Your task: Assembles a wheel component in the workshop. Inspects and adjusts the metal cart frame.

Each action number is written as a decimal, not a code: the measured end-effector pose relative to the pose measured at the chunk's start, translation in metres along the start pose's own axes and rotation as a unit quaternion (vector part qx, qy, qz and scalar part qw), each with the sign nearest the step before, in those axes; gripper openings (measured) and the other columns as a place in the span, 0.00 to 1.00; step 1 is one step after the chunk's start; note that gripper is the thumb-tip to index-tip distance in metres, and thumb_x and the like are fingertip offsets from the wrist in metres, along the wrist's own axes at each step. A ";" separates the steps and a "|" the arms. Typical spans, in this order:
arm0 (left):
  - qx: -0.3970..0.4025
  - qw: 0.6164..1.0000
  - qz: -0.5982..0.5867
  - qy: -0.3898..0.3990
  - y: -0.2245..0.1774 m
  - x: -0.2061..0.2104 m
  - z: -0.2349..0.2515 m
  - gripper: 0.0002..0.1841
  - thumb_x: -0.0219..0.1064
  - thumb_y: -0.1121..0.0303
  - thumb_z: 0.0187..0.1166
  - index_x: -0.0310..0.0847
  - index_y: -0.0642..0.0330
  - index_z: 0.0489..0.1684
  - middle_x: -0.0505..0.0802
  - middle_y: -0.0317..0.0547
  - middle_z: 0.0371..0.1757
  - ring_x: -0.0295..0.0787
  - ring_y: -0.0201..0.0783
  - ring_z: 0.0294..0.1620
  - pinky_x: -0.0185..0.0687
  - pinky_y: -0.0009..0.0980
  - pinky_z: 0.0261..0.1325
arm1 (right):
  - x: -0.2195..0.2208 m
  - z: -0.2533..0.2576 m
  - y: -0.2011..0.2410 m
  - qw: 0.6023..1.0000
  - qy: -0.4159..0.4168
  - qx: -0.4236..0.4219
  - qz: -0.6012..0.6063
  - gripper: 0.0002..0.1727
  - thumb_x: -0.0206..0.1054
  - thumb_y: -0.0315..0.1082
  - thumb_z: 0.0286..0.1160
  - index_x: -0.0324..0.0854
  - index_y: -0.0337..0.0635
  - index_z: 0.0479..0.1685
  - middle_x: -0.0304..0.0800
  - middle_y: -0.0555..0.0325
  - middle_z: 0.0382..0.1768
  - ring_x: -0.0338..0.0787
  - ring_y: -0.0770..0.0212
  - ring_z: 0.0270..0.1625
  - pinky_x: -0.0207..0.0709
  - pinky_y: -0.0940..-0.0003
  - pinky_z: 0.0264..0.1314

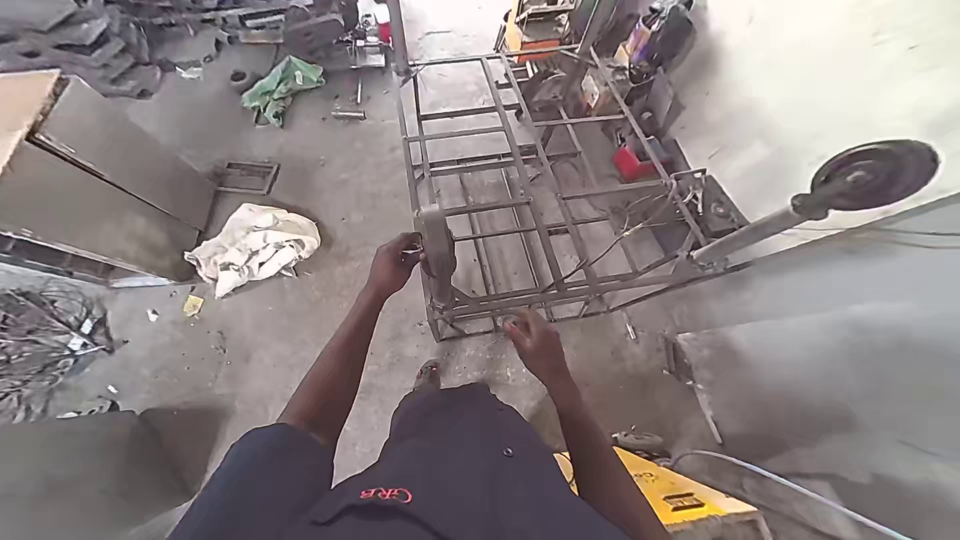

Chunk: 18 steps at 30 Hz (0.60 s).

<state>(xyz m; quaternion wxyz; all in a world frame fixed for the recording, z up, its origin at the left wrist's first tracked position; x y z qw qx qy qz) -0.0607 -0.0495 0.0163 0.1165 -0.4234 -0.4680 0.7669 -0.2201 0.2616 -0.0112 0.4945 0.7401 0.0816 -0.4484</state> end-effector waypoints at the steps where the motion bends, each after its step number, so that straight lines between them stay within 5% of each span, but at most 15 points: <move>1: 0.006 1.000 0.005 0.000 -0.001 0.000 0.000 0.19 0.71 0.70 0.81 0.81 0.63 0.70 0.93 0.51 0.62 0.94 0.39 0.59 0.91 0.41 0.64 | 0.004 0.026 0.041 0.999 -0.006 -0.037 0.005 0.35 0.65 0.59 0.80 0.78 0.39 0.75 0.90 0.45 0.61 0.92 0.50 0.59 0.84 0.46 0.65; 6: 0.028 0.999 0.024 0.013 0.001 -0.002 0.003 0.17 0.70 0.68 0.82 0.84 0.61 0.67 0.93 0.49 0.60 0.95 0.40 0.54 0.91 0.43 0.62 | 0.026 0.094 0.158 0.994 -0.065 -0.078 -0.039 0.50 0.76 0.70 0.60 0.70 0.44 0.77 0.89 0.46 0.54 0.93 0.47 0.47 0.88 0.42 0.44; 10: 0.035 0.999 0.011 0.007 0.002 -0.003 0.005 0.15 0.70 0.68 0.82 0.86 0.60 0.63 0.94 0.47 0.57 0.94 0.38 0.54 0.91 0.43 0.64 | 0.033 0.107 0.173 0.992 -0.081 -0.019 -0.097 0.42 0.75 0.65 0.66 0.69 0.44 0.69 0.90 0.47 0.43 0.93 0.44 0.39 0.85 0.40 0.36; 18: 0.033 0.999 0.010 0.026 -0.001 -0.007 0.009 0.10 0.71 0.69 0.80 0.88 0.58 0.55 0.95 0.44 0.49 0.94 0.35 0.47 0.92 0.40 0.57 | 0.029 0.109 0.178 0.993 -0.095 0.002 -0.070 0.36 0.74 0.62 0.68 0.72 0.46 0.66 0.90 0.52 0.37 0.92 0.48 0.36 0.85 0.43 0.34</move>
Point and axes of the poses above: each hand's wrist, its own z-axis towards the middle knuckle, its own x-axis out of the palm, y = z × x, the point moved 8 cm from there along z, towards the middle knuckle
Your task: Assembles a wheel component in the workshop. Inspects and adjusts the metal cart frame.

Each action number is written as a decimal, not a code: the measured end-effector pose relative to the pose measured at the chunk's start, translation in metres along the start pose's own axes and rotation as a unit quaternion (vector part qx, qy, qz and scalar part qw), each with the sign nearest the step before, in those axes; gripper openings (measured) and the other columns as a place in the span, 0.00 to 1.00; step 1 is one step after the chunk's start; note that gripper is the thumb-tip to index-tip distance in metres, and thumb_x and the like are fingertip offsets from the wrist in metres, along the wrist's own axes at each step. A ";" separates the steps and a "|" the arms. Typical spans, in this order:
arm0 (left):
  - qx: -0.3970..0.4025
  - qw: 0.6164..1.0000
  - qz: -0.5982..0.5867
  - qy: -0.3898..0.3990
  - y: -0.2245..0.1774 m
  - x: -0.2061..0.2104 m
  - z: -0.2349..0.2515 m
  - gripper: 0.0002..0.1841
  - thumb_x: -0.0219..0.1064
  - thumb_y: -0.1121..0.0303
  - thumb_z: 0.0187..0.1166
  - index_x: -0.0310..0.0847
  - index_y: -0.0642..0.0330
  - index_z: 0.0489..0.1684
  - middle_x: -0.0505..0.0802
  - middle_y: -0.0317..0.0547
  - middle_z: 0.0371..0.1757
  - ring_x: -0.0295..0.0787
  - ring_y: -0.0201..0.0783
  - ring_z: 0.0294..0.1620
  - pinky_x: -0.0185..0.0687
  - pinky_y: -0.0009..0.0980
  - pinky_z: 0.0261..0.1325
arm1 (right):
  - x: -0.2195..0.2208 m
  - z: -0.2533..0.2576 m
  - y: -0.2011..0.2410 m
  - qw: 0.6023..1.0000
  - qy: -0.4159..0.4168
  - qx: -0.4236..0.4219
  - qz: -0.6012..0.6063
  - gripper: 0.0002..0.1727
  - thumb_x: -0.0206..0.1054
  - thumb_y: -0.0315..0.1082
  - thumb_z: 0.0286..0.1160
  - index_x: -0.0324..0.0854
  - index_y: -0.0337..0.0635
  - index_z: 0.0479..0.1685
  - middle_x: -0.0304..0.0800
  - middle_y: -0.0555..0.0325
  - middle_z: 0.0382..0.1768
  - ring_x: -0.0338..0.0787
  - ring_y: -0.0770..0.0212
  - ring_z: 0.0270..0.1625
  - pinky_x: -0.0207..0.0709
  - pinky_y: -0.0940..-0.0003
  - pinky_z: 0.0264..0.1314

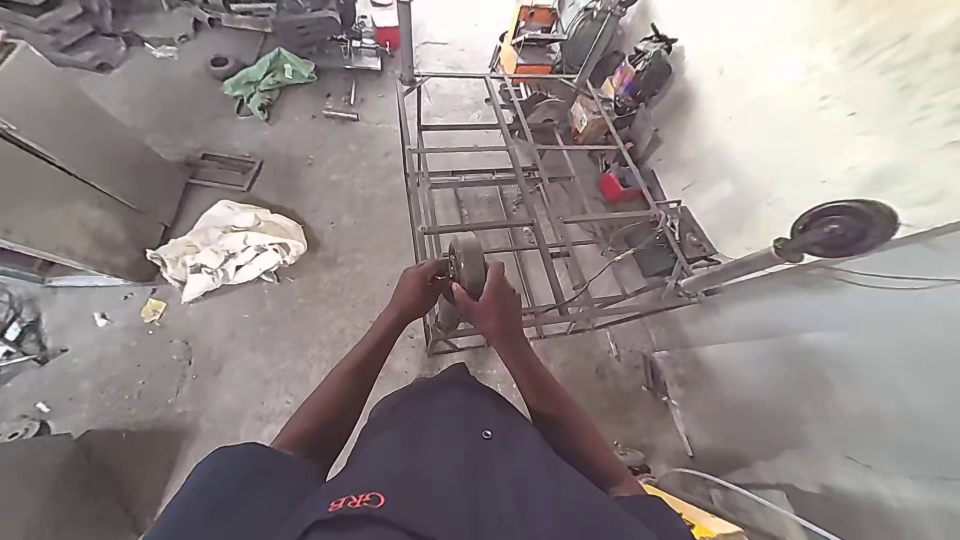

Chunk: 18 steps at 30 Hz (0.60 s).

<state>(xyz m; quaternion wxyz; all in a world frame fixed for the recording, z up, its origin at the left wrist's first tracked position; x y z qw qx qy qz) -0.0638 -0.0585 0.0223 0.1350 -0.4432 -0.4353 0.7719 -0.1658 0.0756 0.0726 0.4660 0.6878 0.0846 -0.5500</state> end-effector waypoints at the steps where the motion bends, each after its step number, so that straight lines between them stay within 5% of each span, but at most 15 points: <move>1: 0.002 1.000 0.007 0.002 -0.001 -0.001 0.000 0.09 0.71 0.69 0.80 0.88 0.57 0.54 0.94 0.43 0.48 0.94 0.35 0.45 0.92 0.40 0.55 | 0.000 0.000 0.001 1.000 0.000 0.001 0.001 0.37 0.74 0.62 0.68 0.72 0.46 0.66 0.91 0.51 0.37 0.92 0.48 0.36 0.85 0.43 0.34; 18: 0.044 0.998 0.042 0.002 -0.006 -0.003 0.007 0.10 0.69 0.69 0.81 0.89 0.59 0.54 0.95 0.46 0.46 0.94 0.38 0.46 0.91 0.42 0.56 | 0.006 -0.002 -0.008 0.996 -0.065 -0.001 0.054 0.34 0.76 0.60 0.66 0.74 0.44 0.62 0.90 0.53 0.39 0.91 0.51 0.36 0.84 0.45 0.34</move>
Point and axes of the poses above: each hand's wrist, its own z-axis towards the middle knuckle, its own x-axis out of the palm, y = z × x, the point moved 8 cm from there along z, towards the middle knuckle
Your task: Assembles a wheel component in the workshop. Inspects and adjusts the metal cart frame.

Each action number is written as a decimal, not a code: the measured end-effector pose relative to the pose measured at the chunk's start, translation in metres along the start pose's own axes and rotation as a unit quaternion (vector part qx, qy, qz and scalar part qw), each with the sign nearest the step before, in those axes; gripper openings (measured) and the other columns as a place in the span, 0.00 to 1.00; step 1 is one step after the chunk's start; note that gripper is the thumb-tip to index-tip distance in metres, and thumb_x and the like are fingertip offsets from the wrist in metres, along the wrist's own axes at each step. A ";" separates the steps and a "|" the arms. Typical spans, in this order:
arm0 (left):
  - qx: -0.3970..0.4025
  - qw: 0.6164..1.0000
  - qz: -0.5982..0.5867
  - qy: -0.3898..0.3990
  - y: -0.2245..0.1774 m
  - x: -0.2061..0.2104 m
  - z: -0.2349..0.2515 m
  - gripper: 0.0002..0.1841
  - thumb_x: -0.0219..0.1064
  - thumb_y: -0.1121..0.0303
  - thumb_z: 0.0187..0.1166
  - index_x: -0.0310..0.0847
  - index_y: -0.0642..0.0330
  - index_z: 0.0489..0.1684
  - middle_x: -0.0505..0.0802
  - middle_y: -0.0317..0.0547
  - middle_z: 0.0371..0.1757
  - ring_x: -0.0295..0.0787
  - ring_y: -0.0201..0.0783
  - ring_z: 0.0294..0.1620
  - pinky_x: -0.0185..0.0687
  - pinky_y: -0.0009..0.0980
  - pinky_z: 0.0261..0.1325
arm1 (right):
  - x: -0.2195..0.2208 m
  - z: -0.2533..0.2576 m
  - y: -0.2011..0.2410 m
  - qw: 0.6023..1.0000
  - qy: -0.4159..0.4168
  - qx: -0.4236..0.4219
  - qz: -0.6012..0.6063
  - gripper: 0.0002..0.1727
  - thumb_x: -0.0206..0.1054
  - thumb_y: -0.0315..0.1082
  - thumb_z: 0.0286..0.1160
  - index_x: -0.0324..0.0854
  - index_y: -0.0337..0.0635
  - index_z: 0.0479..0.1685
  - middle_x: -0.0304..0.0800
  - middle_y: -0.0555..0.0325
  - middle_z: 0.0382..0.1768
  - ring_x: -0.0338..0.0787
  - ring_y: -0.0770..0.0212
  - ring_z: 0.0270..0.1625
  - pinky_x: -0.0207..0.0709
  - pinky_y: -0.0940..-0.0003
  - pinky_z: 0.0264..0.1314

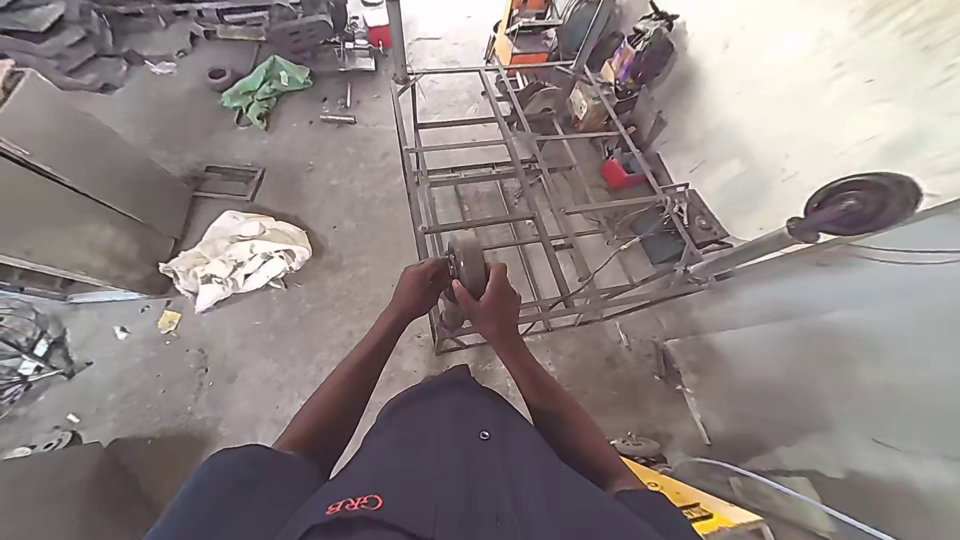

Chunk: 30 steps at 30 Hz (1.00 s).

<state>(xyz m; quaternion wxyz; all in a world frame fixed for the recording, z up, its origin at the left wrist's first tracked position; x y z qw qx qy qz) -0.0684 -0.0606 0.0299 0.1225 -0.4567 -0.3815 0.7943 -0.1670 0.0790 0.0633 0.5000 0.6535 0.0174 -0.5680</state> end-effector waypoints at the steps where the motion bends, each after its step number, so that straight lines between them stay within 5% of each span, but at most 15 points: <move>1: -0.004 1.000 0.000 0.001 0.000 0.000 0.001 0.10 0.69 0.69 0.81 0.89 0.59 0.54 0.95 0.46 0.46 0.94 0.38 0.46 0.91 0.42 0.55 | 0.000 0.000 -0.001 1.000 -0.010 -0.002 0.002 0.35 0.76 0.59 0.66 0.74 0.43 0.62 0.90 0.52 0.39 0.91 0.51 0.35 0.84 0.45 0.34; 8: -0.020 1.000 0.005 0.008 -0.001 0.001 0.000 0.11 0.69 0.71 0.80 0.88 0.62 0.56 0.94 0.49 0.46 0.94 0.41 0.45 0.90 0.44 0.56 | 0.004 -0.005 -0.003 0.999 -0.010 0.017 0.035 0.35 0.75 0.60 0.67 0.73 0.45 0.64 0.89 0.52 0.41 0.90 0.51 0.37 0.84 0.45 0.35; 14: -0.021 1.000 -0.001 0.008 0.001 0.003 -0.003 0.16 0.71 0.71 0.79 0.86 0.63 0.63 0.95 0.52 0.52 0.95 0.42 0.51 0.90 0.44 0.62 | -0.004 -0.018 -0.018 0.995 0.048 0.000 0.091 0.50 0.85 0.63 0.52 0.70 0.43 0.73 0.83 0.47 0.61 0.89 0.50 0.56 0.87 0.46 0.54; 17: -0.034 0.999 0.008 0.005 0.003 0.004 -0.004 0.17 0.72 0.69 0.80 0.85 0.65 0.65 0.94 0.53 0.53 0.94 0.42 0.51 0.89 0.44 0.63 | -0.015 -0.042 -0.044 0.992 0.048 -0.011 0.113 0.46 0.84 0.60 0.57 0.73 0.39 0.72 0.83 0.44 0.62 0.88 0.47 0.61 0.85 0.47 0.62; 25: -0.075 0.997 -0.017 -0.021 0.005 0.008 -0.009 0.19 0.73 0.70 0.79 0.84 0.63 0.67 0.93 0.51 0.58 0.93 0.39 0.54 0.89 0.41 0.65 | -0.003 -0.127 -0.168 0.972 0.169 0.113 0.121 0.36 0.74 0.56 0.69 0.77 0.39 0.69 0.90 0.49 0.50 0.92 0.53 0.45 0.87 0.49 0.51; 30: -0.108 0.992 -0.055 -0.027 0.007 0.010 -0.011 0.19 0.74 0.71 0.79 0.84 0.62 0.67 0.93 0.50 0.61 0.94 0.37 0.57 0.91 0.38 0.65 | -0.002 -0.127 -0.163 0.960 0.242 0.083 0.115 0.33 0.72 0.56 0.71 0.79 0.40 0.67 0.91 0.52 0.48 0.92 0.55 0.45 0.86 0.50 0.53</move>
Point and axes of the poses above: each hand's wrist, its own z-axis towards the middle knuckle, its own x-axis out of the palm, y = z × x, the point moved 8 cm from there along z, towards the middle knuckle
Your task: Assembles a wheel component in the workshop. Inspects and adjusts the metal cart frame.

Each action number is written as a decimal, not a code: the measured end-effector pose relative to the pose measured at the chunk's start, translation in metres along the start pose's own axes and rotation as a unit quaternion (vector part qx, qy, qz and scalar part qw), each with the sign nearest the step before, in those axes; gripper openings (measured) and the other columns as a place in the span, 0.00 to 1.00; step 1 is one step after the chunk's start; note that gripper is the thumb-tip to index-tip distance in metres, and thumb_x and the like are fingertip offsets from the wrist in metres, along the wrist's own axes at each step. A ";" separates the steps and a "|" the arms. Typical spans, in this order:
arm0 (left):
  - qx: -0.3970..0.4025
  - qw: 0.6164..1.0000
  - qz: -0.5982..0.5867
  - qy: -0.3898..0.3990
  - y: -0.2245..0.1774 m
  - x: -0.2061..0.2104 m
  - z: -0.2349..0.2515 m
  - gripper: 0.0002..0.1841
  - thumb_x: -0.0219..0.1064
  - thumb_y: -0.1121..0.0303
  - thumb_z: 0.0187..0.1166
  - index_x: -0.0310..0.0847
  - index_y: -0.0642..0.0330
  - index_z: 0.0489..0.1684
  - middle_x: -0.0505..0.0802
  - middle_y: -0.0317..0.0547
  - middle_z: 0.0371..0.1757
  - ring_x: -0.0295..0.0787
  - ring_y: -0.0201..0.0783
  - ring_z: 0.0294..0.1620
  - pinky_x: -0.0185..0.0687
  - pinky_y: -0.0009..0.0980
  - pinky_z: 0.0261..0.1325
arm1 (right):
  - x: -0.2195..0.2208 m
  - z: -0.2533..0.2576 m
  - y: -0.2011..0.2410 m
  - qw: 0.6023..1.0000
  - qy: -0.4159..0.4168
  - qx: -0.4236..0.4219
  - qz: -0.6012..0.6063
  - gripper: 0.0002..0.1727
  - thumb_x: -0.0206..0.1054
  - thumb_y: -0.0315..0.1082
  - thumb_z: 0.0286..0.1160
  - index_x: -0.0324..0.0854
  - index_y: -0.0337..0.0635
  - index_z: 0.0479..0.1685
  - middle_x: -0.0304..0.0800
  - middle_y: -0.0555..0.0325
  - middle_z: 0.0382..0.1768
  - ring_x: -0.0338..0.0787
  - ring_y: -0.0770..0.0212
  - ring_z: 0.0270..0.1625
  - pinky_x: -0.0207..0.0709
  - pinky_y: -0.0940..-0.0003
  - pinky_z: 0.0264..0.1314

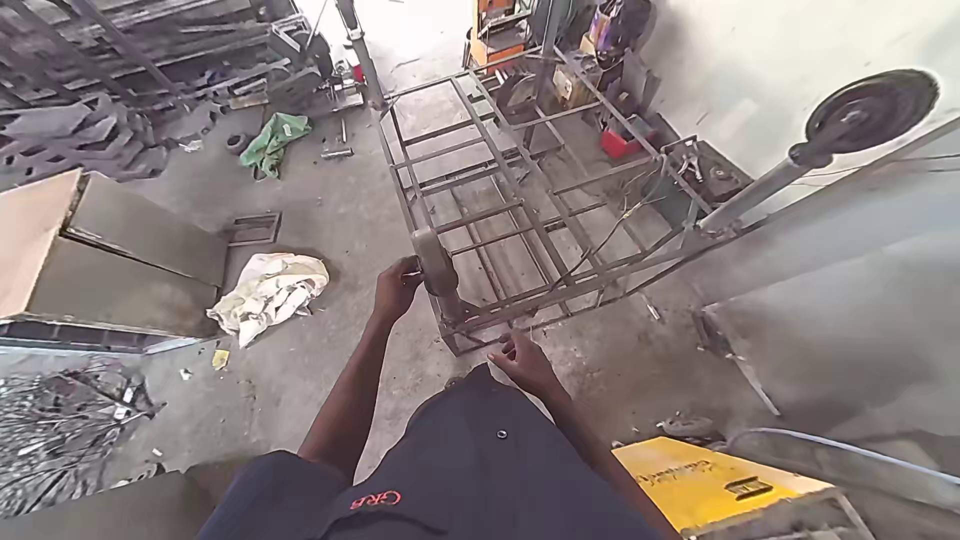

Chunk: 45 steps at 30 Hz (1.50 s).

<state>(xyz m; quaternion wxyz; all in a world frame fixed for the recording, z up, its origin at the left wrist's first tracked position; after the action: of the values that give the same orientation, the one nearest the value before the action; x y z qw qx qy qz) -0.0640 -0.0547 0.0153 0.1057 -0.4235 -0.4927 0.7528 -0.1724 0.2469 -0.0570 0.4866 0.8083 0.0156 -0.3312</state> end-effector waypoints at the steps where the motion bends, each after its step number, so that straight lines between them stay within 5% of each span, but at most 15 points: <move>1: -0.005 1.000 -0.005 0.000 -0.001 -0.001 -0.001 0.19 0.74 0.71 0.79 0.84 0.63 0.67 0.92 0.50 0.61 0.94 0.37 0.58 0.91 0.38 0.65 | -0.002 0.005 0.009 1.000 0.004 -0.018 -0.008 0.33 0.72 0.56 0.71 0.79 0.40 0.67 0.91 0.52 0.48 0.92 0.55 0.45 0.87 0.51 0.53; 16: 0.002 0.998 -0.039 -0.042 0.006 -0.016 -0.019 0.20 0.68 0.73 0.83 0.76 0.66 0.71 0.90 0.56 0.63 0.93 0.44 0.59 0.90 0.44 0.64 | -0.016 0.065 0.139 0.991 -0.033 -0.113 -0.069 0.41 0.78 0.54 0.69 0.70 0.41 0.79 0.85 0.43 0.62 0.91 0.47 0.55 0.85 0.45 0.60; 24: -0.024 0.951 -0.299 -0.071 0.039 -0.037 -0.046 0.17 0.59 0.68 0.89 0.68 0.58 0.72 0.88 0.51 0.60 0.91 0.44 0.56 0.89 0.47 0.63 | -0.012 0.081 0.154 0.990 -0.070 -0.090 -0.081 0.44 0.81 0.56 0.64 0.70 0.39 0.75 0.84 0.43 0.62 0.91 0.48 0.54 0.87 0.45 0.57; 27: -0.063 0.930 -0.358 -0.056 0.045 -0.024 -0.046 0.14 0.54 0.62 0.90 0.69 0.52 0.68 0.85 0.41 0.47 0.85 0.34 0.38 0.88 0.37 0.45 | -0.010 0.084 0.157 0.989 -0.094 -0.076 -0.084 0.44 0.82 0.56 0.62 0.70 0.39 0.74 0.85 0.44 0.62 0.91 0.49 0.55 0.86 0.45 0.57; 29: -0.107 0.924 -0.364 -0.038 0.047 -0.012 -0.044 0.12 0.53 0.62 0.89 0.70 0.47 0.65 0.80 0.36 0.35 0.72 0.28 0.22 0.73 0.26 0.25 | -0.008 0.085 0.158 0.989 -0.102 -0.060 -0.093 0.43 0.80 0.57 0.64 0.70 0.40 0.74 0.86 0.44 0.60 0.91 0.49 0.55 0.86 0.44 0.58; 33: -0.159 0.913 -0.377 -0.003 0.052 0.004 -0.035 0.15 0.52 0.56 0.91 0.71 0.47 0.69 0.77 0.40 0.26 0.68 0.32 0.13 0.66 0.26 0.14 | -0.004 0.089 0.160 0.985 -0.118 -0.037 -0.120 0.41 0.80 0.59 0.64 0.74 0.38 0.69 0.85 0.43 0.58 0.90 0.47 0.55 0.85 0.45 0.58; 41: -0.162 0.912 -0.377 0.020 0.053 0.009 -0.023 0.19 0.61 0.59 0.89 0.71 0.43 0.76 0.86 0.41 0.38 0.65 0.30 0.14 0.62 0.26 0.14 | 0.002 0.091 0.159 0.977 -0.177 -0.040 -0.113 0.41 0.79 0.61 0.62 0.76 0.36 0.64 0.87 0.44 0.51 0.91 0.48 0.51 0.85 0.44 0.54; 45: -0.157 0.928 -0.334 0.057 0.048 0.009 -0.013 0.24 0.54 0.50 0.92 0.66 0.34 0.86 0.92 0.41 0.61 0.70 0.31 0.17 0.65 0.27 0.17 | 0.006 0.090 0.161 0.978 -0.176 -0.046 -0.102 0.39 0.80 0.60 0.62 0.78 0.37 0.63 0.89 0.45 0.47 0.91 0.48 0.49 0.85 0.42 0.53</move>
<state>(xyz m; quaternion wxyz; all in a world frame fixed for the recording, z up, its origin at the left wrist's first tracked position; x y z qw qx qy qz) -0.0477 -0.0640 -0.0313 0.3111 -0.2881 -0.7107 0.5614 -0.1590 0.0892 0.0371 0.4823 0.7082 0.0276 -0.5148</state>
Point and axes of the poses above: each hand's wrist, its own z-axis towards the middle knuckle, its own x-axis out of the palm, y = z × x, the point moved 8 cm from there along z, towards the middle knuckle
